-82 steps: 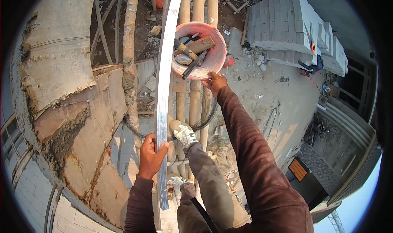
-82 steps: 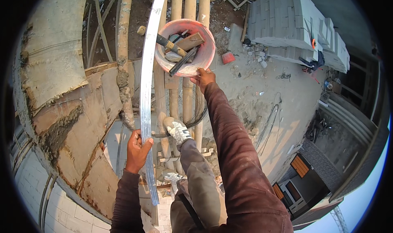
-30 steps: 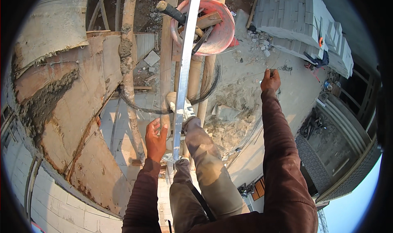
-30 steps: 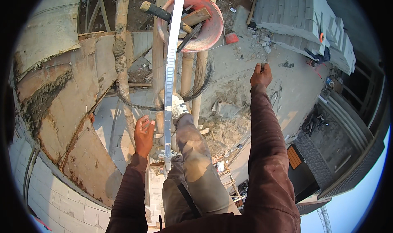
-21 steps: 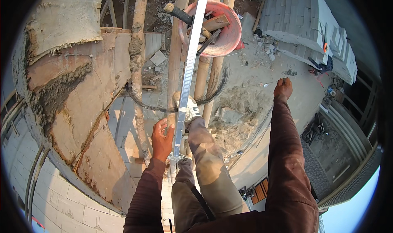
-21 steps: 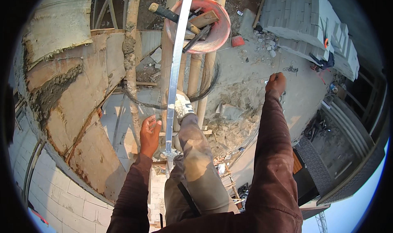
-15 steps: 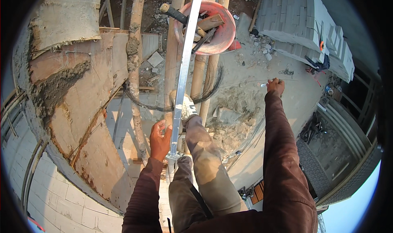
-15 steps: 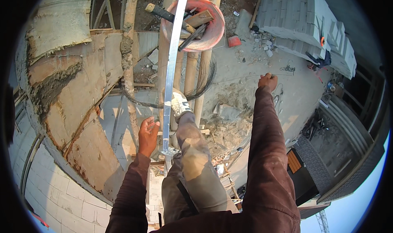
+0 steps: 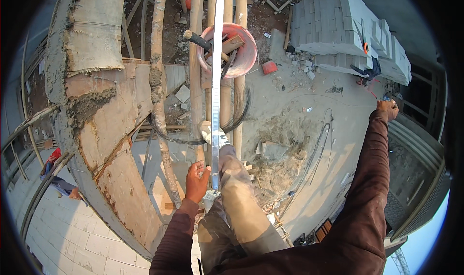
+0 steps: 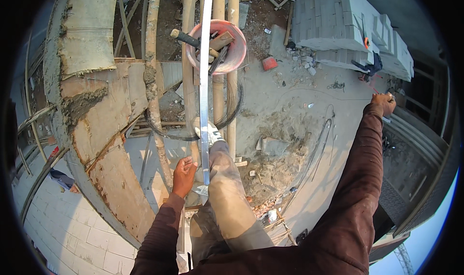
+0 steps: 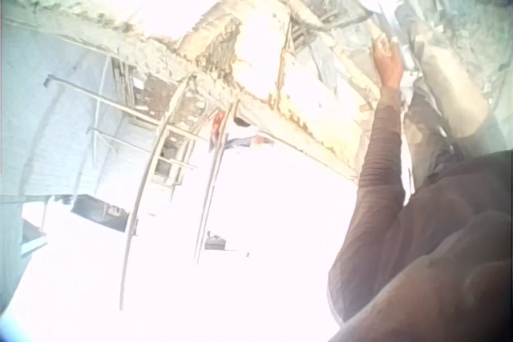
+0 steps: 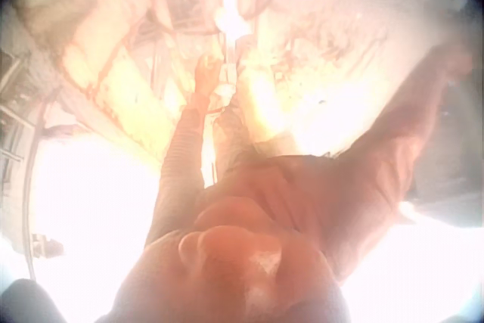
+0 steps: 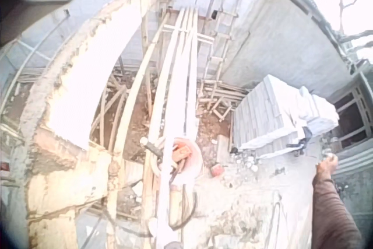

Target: The person positions a long metal track against a concrete beam and then uses a pair of pliers to twist a wire, securing the track to the structure.

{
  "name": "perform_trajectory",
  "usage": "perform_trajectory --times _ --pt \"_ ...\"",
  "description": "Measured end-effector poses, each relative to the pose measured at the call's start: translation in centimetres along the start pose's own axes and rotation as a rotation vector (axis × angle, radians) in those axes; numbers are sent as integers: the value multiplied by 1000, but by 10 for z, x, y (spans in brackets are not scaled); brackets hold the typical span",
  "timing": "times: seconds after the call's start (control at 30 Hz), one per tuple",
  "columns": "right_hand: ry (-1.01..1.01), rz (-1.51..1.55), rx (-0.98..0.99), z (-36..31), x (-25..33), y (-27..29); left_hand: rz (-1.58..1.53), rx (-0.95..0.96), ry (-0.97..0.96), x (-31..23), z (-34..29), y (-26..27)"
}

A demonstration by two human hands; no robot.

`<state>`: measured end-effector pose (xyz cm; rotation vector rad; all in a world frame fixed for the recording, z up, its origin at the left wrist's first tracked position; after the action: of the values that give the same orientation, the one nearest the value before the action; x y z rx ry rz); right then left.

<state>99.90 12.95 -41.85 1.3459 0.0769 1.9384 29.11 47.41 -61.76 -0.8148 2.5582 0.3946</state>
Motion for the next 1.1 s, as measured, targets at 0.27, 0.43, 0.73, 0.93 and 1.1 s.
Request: perform_trajectory --times 0.27,0.43,0.73,0.93,1.1 --pt "247 236 740 -163 199 -63 -97 80 -210 -127 21 -28" --pt "-498 796 900 -414 265 -99 -79 168 -542 -265 -31 -58" --pt "-1219 1004 1048 -505 275 -144 -667 -61 -336 -259 -50 -4" --pt "-1048 894 1330 -547 271 -169 -542 234 -116 -227 -50 8" --pt "-646 240 1285 -522 99 -233 -863 -286 -94 -195 -39 103"
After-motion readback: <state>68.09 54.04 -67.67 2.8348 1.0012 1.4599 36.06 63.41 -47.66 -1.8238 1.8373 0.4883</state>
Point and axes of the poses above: each hand's wrist, its own z-axis towards the middle knuckle, its own y-axis out of the back of the hand, x = y × z, the point moved 8 cm from there along z, towards the middle knuckle, and after that the axes turned 9 degrees about y, right-handed, at the moved point
